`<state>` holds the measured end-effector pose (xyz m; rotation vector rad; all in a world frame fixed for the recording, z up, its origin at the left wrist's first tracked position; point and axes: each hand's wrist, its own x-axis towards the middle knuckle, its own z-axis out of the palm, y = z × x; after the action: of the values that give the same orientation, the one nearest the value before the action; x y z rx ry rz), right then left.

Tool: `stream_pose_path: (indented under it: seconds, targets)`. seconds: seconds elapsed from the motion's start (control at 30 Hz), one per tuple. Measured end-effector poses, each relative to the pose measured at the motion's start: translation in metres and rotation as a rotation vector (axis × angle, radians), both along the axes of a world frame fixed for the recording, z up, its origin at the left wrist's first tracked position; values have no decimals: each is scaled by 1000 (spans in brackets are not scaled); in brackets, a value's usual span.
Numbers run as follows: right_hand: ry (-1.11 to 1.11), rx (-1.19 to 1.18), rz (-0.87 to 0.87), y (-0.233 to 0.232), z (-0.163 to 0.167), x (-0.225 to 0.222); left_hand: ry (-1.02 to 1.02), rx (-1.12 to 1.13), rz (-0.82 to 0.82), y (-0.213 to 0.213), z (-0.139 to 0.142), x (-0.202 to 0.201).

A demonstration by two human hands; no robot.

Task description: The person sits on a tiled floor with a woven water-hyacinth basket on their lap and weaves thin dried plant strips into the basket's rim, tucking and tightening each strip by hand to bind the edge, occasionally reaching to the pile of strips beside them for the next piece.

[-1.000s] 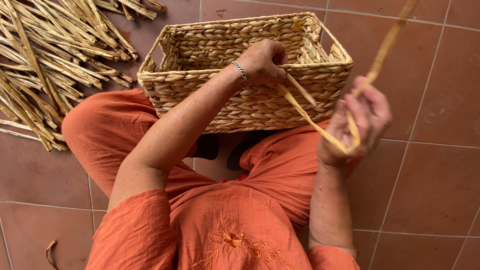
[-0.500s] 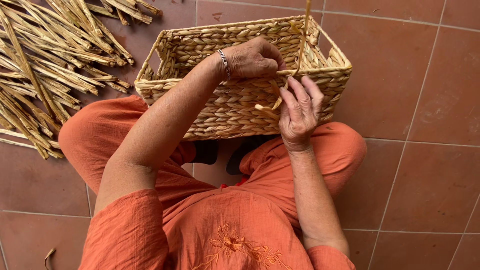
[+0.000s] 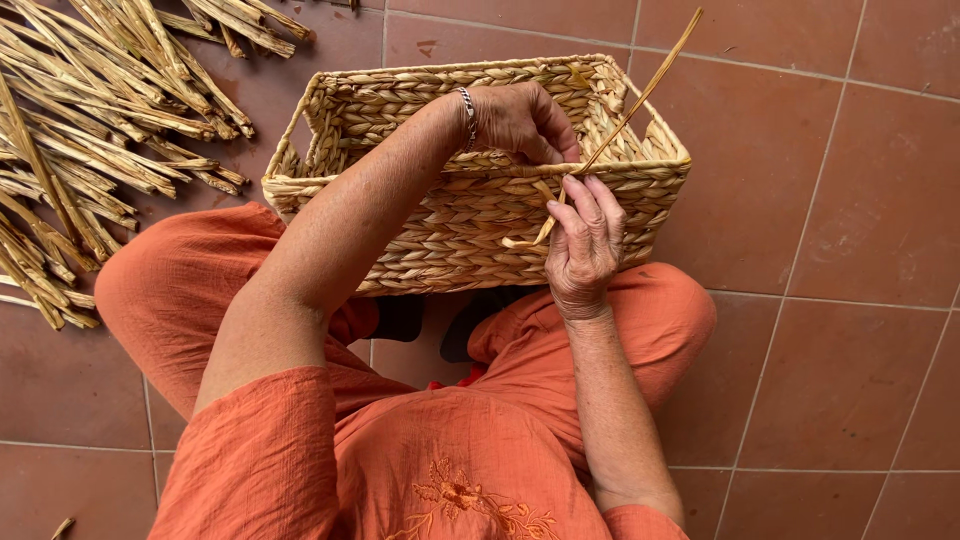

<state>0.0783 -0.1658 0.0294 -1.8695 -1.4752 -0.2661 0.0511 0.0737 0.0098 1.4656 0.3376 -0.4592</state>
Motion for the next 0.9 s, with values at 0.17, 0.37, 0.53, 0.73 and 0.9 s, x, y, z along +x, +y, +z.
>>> stream_pose_path:
  seconds: [0.17,0.37,0.53,0.73,0.9]
  targets:
    - [-2,-37,26,2,8,3,-47,-77,-13,1,-5,-1]
    - [57,-4,4,5,4,9,-57,-50,-70,3,-14,3]
    - [29,11,-60,2,-1,8,-82,-23,-40,1,-22,2]
    - [-71,-75,-94,7,0,8,-87,1,-45,1,-24,1]
    - [-20,-101,-75,8,6,14,-136,0,-46,-1,-24,2]
